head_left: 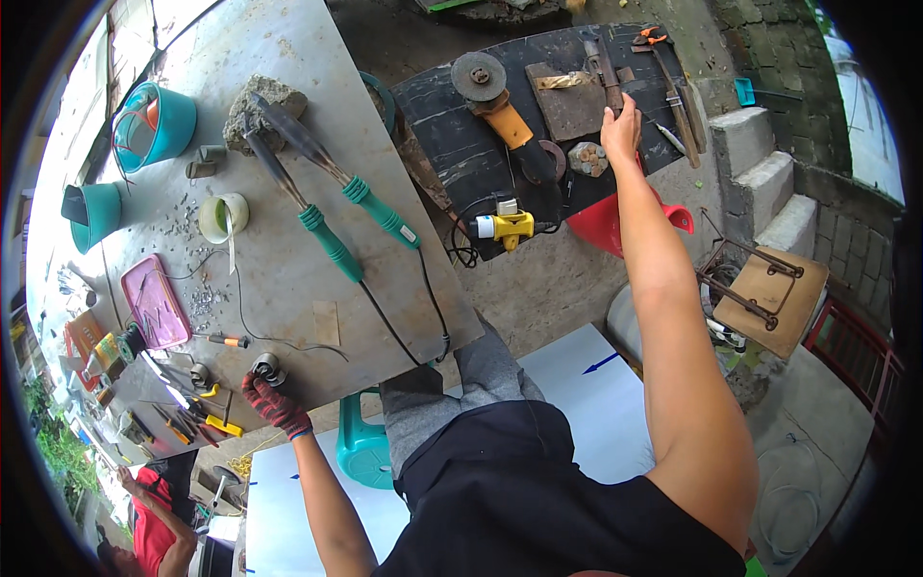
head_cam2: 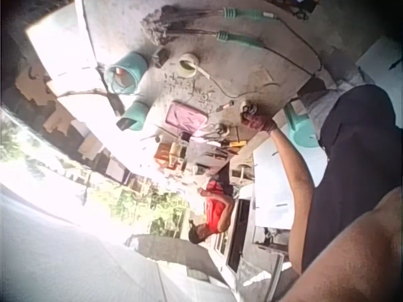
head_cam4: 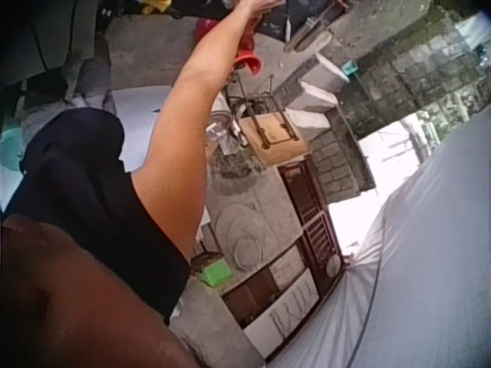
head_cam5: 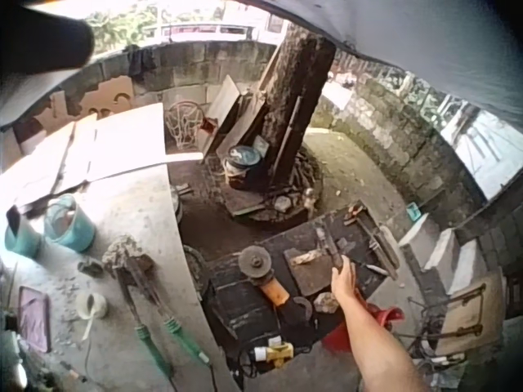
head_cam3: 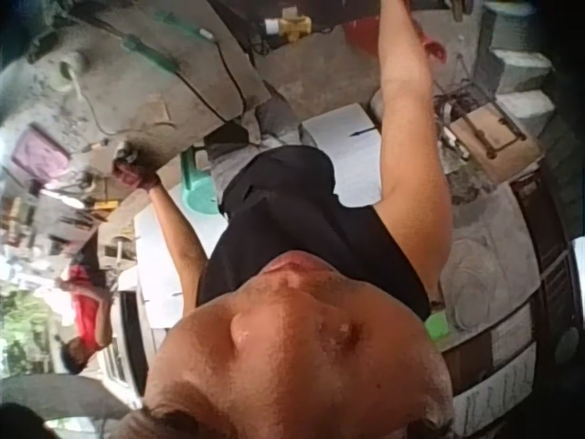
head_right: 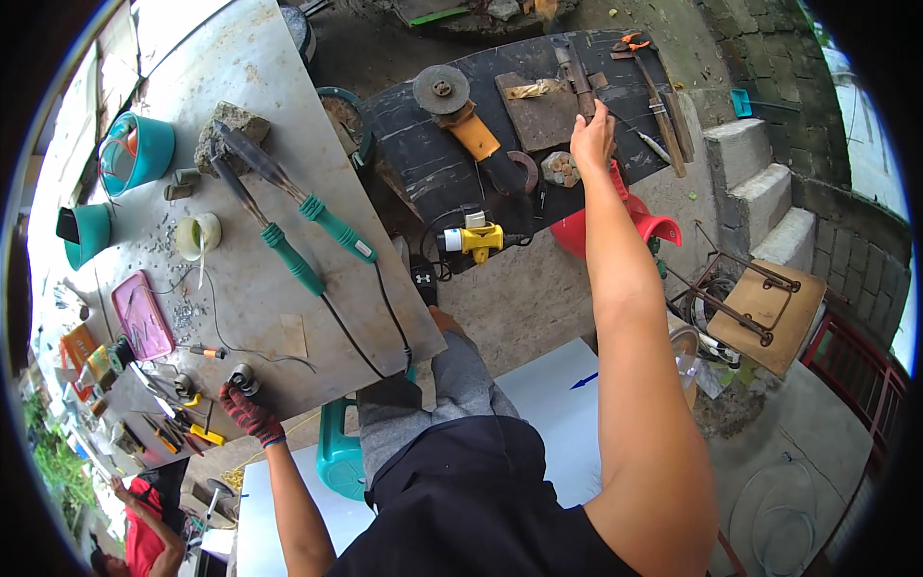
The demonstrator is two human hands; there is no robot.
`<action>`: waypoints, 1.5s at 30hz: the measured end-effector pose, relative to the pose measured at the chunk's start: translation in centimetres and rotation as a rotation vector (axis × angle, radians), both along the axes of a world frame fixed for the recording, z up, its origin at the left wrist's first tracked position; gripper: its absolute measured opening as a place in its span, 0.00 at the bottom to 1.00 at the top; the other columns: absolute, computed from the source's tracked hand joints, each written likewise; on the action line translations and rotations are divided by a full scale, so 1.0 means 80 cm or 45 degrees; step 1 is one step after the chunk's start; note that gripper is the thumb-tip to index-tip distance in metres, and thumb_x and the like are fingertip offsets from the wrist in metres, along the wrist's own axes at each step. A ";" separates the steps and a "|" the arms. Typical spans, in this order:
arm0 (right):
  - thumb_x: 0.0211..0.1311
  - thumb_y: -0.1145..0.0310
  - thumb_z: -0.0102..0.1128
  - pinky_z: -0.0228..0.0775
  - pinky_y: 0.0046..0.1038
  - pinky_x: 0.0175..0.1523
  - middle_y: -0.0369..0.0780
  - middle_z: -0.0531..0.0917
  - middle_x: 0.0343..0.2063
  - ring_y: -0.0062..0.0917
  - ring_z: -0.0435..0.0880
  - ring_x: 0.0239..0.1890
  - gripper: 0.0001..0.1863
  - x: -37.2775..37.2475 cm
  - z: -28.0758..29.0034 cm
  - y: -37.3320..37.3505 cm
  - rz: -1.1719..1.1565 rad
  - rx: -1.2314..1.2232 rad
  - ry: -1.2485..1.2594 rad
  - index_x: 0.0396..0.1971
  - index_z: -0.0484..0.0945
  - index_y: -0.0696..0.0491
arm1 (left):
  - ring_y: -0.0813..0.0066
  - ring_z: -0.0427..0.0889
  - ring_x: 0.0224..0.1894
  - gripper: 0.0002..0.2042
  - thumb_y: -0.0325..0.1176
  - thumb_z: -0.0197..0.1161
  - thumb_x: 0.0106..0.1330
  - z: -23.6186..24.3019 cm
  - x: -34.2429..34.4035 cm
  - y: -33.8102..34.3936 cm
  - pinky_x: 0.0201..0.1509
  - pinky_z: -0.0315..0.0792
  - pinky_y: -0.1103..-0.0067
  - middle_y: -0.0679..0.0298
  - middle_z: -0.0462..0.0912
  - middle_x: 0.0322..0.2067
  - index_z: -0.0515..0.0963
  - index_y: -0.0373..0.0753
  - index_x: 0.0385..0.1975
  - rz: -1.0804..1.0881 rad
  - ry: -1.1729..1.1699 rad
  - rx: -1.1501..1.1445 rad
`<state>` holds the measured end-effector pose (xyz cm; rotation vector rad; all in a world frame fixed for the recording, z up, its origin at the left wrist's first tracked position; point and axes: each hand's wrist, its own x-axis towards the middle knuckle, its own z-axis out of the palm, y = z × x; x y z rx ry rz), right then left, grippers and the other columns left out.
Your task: The person welds small metal pieces on a workbench using a welding torch and a grounding clamp. They repeatedly pick up metal pieces, position them, weld them, and inspect the results.
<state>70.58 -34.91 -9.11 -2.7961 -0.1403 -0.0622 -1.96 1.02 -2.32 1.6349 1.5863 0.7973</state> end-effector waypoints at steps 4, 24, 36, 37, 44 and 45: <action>0.67 0.59 0.67 0.66 0.58 0.64 0.49 0.76 0.59 0.49 0.77 0.63 0.32 0.001 -0.001 -0.004 -0.001 0.017 -0.034 0.68 0.67 0.45 | 0.69 0.76 0.55 0.19 0.45 0.53 0.81 0.004 0.000 0.000 0.65 0.69 0.70 0.60 0.78 0.51 0.75 0.34 0.56 0.011 0.030 -0.066; 0.73 0.66 0.63 0.74 0.29 0.57 0.44 0.82 0.51 0.27 0.82 0.51 0.20 -0.373 0.135 0.036 0.416 0.429 0.484 0.59 0.76 0.60 | 0.49 0.72 0.63 0.41 0.52 0.82 0.46 0.044 0.037 -0.046 0.71 0.63 0.57 0.51 0.78 0.56 0.76 0.40 0.60 -0.237 0.618 0.227; 0.73 0.69 0.61 0.73 0.32 0.59 0.44 0.82 0.47 0.31 0.82 0.51 0.15 -0.450 0.283 0.116 0.872 0.273 0.512 0.54 0.79 0.59 | 0.55 0.78 0.56 0.34 0.47 0.84 0.47 0.068 0.052 -0.046 0.63 0.68 0.59 0.56 0.82 0.50 0.79 0.42 0.54 -0.106 0.140 0.146; 0.73 0.69 0.61 0.73 0.32 0.59 0.44 0.82 0.47 0.31 0.82 0.52 0.15 -0.449 0.293 0.121 0.845 0.289 0.514 0.54 0.79 0.59 | 0.55 0.78 0.54 0.34 0.45 0.84 0.47 0.086 0.056 -0.049 0.62 0.68 0.60 0.57 0.82 0.49 0.78 0.42 0.54 -0.134 0.084 0.189; 0.73 0.72 0.61 0.75 0.27 0.52 0.40 0.83 0.46 0.24 0.83 0.45 0.12 -0.502 0.378 0.180 1.000 0.485 0.609 0.53 0.80 0.58 | 0.61 0.84 0.45 0.32 0.39 0.86 0.45 0.227 0.079 -0.075 0.49 0.80 0.67 0.57 0.84 0.46 0.83 0.36 0.52 -0.352 -0.211 0.240; 0.73 0.73 0.61 0.75 0.26 0.51 0.40 0.84 0.46 0.23 0.83 0.44 0.12 -0.515 0.397 0.192 1.053 0.506 0.633 0.52 0.81 0.58 | 0.62 0.84 0.47 0.32 0.38 0.85 0.46 0.248 0.078 -0.078 0.51 0.79 0.68 0.57 0.84 0.47 0.82 0.37 0.53 -0.384 -0.261 0.116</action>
